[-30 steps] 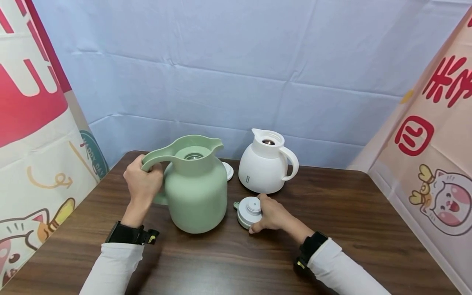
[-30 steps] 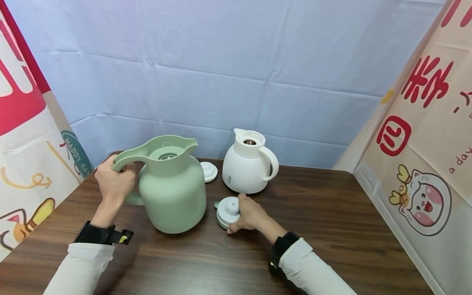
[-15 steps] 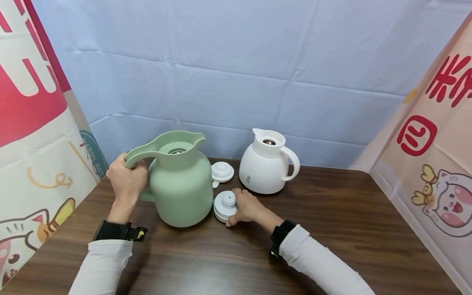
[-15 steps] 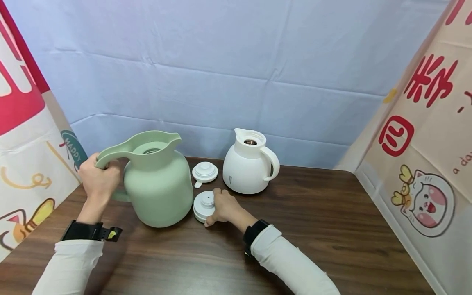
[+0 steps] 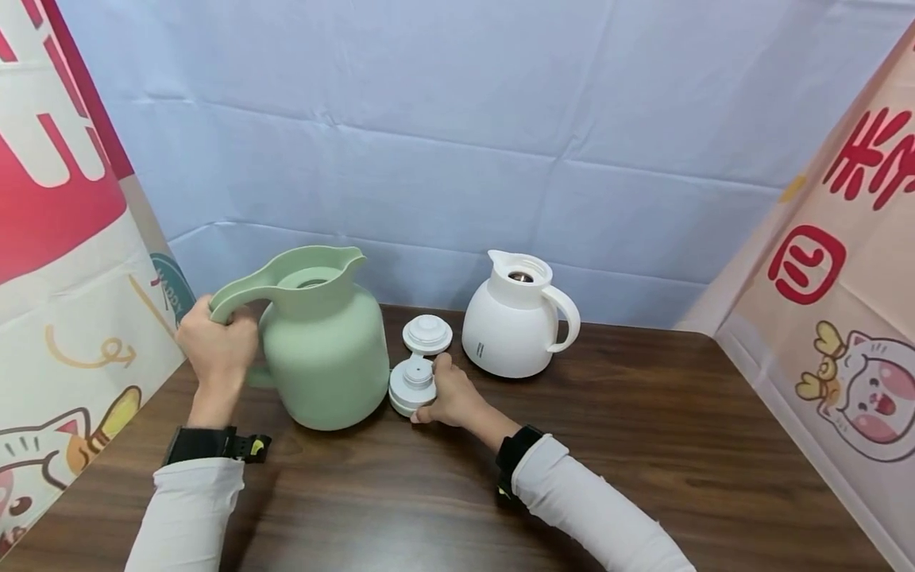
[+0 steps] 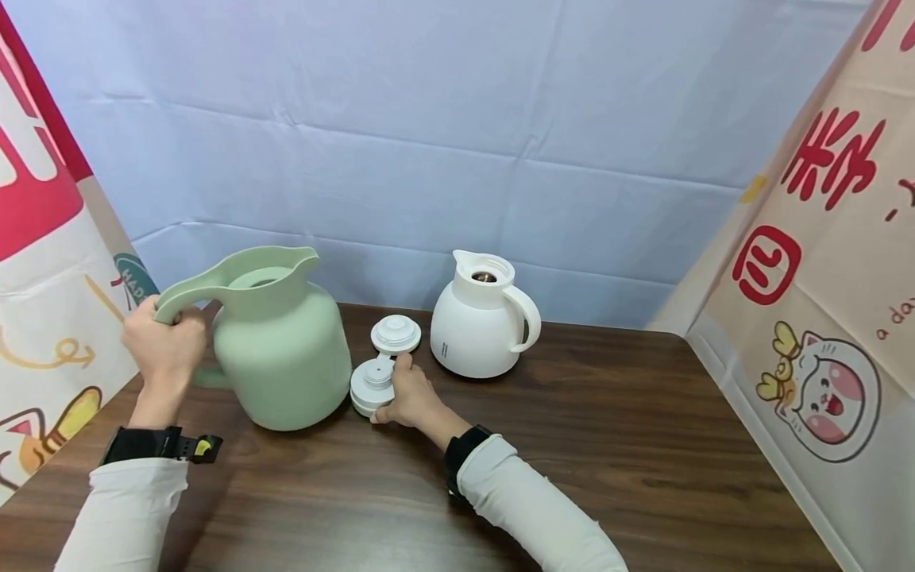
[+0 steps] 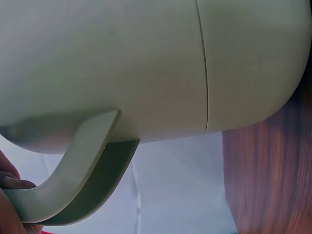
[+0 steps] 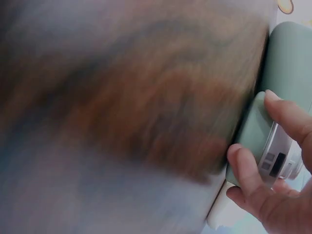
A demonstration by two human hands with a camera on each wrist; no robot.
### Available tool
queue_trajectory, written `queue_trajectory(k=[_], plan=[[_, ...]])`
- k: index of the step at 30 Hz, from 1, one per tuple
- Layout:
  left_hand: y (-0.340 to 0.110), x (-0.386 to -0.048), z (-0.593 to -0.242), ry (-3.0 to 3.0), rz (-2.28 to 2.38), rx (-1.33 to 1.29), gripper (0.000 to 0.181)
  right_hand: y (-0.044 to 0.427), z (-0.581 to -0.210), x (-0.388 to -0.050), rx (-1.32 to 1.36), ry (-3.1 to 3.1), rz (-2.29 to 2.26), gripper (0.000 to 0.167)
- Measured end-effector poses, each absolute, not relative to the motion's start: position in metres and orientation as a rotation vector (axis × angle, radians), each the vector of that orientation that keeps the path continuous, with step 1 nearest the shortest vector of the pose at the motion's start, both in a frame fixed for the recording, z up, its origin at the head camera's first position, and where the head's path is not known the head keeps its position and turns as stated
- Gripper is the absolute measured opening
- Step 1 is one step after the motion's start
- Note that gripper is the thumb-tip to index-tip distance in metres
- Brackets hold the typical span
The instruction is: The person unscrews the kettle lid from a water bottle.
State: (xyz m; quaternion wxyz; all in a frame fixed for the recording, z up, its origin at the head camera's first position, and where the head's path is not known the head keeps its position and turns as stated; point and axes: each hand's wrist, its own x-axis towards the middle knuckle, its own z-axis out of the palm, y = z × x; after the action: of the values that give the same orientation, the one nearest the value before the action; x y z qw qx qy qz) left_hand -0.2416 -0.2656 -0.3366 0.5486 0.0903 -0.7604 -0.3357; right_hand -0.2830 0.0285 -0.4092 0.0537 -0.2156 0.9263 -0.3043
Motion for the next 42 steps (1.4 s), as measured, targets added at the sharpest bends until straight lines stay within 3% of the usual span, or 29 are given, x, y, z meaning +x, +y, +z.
queue_trajectory(k=[11,24,30,42], plan=[[-0.283,-0.251,-0.333,-1.764,-0.756,0.301,0.022,0.007,-0.41,-0.278,-0.759,2.797,-0.998,0.058],[-0.29,-0.267,-0.336,-1.701,-0.75,0.478,0.017,-0.017,-0.409,-0.279,-0.802,2.629,-0.986,0.077],[-0.29,-0.276,-0.336,-1.699,-0.748,0.501,0.004,-0.026,-0.407,-0.284,-0.754,2.603,-0.905,0.078],[-0.292,-0.278,-0.337,-1.673,-0.741,0.548,0.004,-0.039,-0.408,-0.294,-0.711,2.557,-0.981,0.085]])
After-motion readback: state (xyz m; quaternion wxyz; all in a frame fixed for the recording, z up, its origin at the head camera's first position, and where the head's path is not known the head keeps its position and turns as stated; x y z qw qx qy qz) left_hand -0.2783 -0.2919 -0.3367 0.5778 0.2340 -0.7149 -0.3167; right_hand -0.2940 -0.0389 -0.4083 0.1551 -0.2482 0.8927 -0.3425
